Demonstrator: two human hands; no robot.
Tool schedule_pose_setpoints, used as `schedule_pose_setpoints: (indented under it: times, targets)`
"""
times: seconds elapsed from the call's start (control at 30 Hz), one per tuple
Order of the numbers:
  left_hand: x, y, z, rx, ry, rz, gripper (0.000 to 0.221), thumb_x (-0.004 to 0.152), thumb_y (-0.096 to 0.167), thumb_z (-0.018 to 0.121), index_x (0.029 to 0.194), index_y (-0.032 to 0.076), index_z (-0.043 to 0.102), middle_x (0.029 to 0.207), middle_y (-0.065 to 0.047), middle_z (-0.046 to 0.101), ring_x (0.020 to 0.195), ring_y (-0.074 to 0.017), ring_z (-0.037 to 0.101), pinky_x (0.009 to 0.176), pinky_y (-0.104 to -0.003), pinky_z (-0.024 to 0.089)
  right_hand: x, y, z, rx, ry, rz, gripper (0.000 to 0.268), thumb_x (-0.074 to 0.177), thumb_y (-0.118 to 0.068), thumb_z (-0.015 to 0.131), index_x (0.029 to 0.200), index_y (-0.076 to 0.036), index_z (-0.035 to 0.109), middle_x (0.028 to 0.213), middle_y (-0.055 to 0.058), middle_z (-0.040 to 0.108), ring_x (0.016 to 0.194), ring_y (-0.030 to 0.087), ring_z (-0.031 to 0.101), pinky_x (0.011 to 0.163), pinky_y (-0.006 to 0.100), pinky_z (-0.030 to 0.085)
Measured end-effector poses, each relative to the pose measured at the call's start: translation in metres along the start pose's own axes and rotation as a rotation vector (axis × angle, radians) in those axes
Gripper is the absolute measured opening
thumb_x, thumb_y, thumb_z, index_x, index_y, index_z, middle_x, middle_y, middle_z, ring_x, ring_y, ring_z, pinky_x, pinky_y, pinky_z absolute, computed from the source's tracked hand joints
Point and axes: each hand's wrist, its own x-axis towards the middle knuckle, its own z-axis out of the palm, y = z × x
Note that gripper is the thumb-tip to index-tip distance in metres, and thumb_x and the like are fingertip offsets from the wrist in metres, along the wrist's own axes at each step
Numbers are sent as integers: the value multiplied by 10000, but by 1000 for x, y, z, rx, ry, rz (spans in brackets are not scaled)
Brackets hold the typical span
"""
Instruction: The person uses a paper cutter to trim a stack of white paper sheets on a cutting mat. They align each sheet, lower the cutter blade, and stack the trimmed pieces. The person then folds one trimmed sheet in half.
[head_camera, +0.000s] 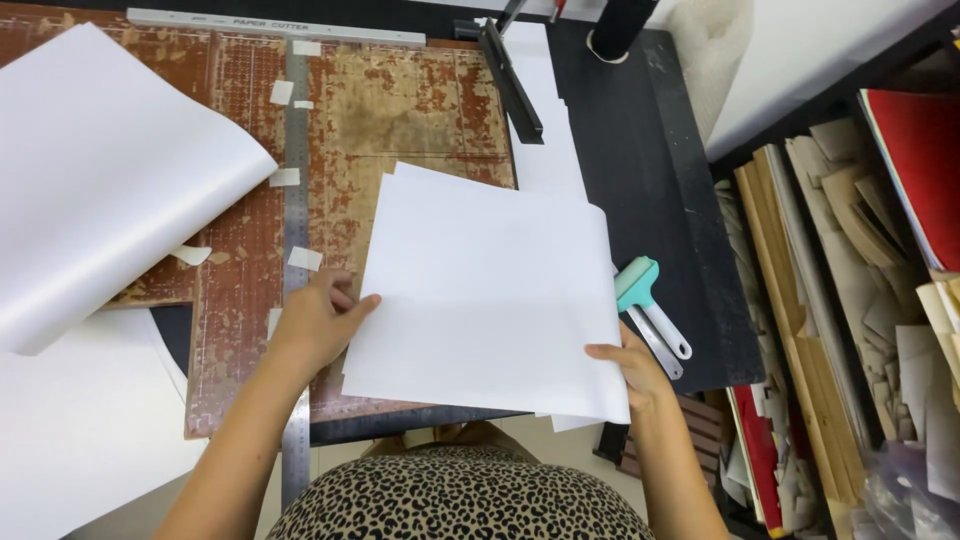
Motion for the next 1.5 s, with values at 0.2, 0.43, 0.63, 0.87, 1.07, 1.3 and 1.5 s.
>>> schedule_pose_setpoints:
  times: [0.2, 0.43, 0.63, 0.87, 1.07, 1.3, 1.5]
  targets:
    - [-7, 12, 9, -28, -100, -53, 548, 867, 338, 769, 1269, -20, 670, 948, -208, 778, 969, -376, 750, 776, -468, 594, 17, 22, -22, 122, -33, -28, 787, 754, 67, 681, 1502, -74, 479, 1183, 248, 683, 983, 407, 716, 820, 570, 597]
    - [-16, 12, 1, 104, -109, -160, 612, 921, 556, 647, 1244, 41, 715, 1039, -174, 782, 1067, -384, 724, 851, -509, 569, 0, 6, -4, 333, -9, 22, 654, 837, -1, 629, 1477, -80, 523, 1194, 217, 703, 946, 362, 733, 815, 523, 619]
    - [-1, -15, 26, -412, -284, -293, 582, 983, 480, 603, 1204, -43, 732, 959, -284, 754, 782, -360, 759, 648, -440, 632, 15, 16, -18, 353, -20, 29, 672, 853, -4, 598, 1510, -83, 482, 1249, 244, 673, 996, 401, 714, 858, 576, 589]
    - [60, -26, 44, -718, -174, -171, 518, 913, 256, 761, 1294, -61, 610, 966, -208, 692, 791, -296, 708, 641, -403, 612, 9, -12, 4, 32, -24, -55, 928, 733, 154, 620, 1590, -97, 368, 1317, 259, 614, 1123, 441, 647, 940, 633, 521]
    - [66, -23, 49, -603, -31, -7, 599, 845, 9, 757, 1394, -39, 521, 1196, -264, 665, 1098, -326, 639, 912, -444, 524, 6, -40, 22, -285, 6, -99, 1200, 621, 198, 741, 1653, -159, 244, 1557, 173, 483, 1360, 375, 512, 1055, 554, 472]
    - [48, 0, 48, -504, -21, 92, 743, 838, 5, 750, 1496, -65, 412, 1389, -304, 571, 1323, -404, 541, 1092, -504, 442, 42, -66, 48, -1101, 183, -640, 887, 834, -177, 802, 1539, 18, 299, 1503, 320, 432, 1413, 494, 393, 1176, 605, 319]
    - [40, 13, 47, -349, 35, 36, 693, 854, 130, 793, 1462, -24, 499, 1324, -258, 653, 1273, -388, 605, 1042, -496, 501, 158, -80, 114, -1573, -28, -888, 503, 1009, -385, 599, 1454, -150, 588, 1398, 94, 604, 1402, 300, 477, 1167, 500, 370]
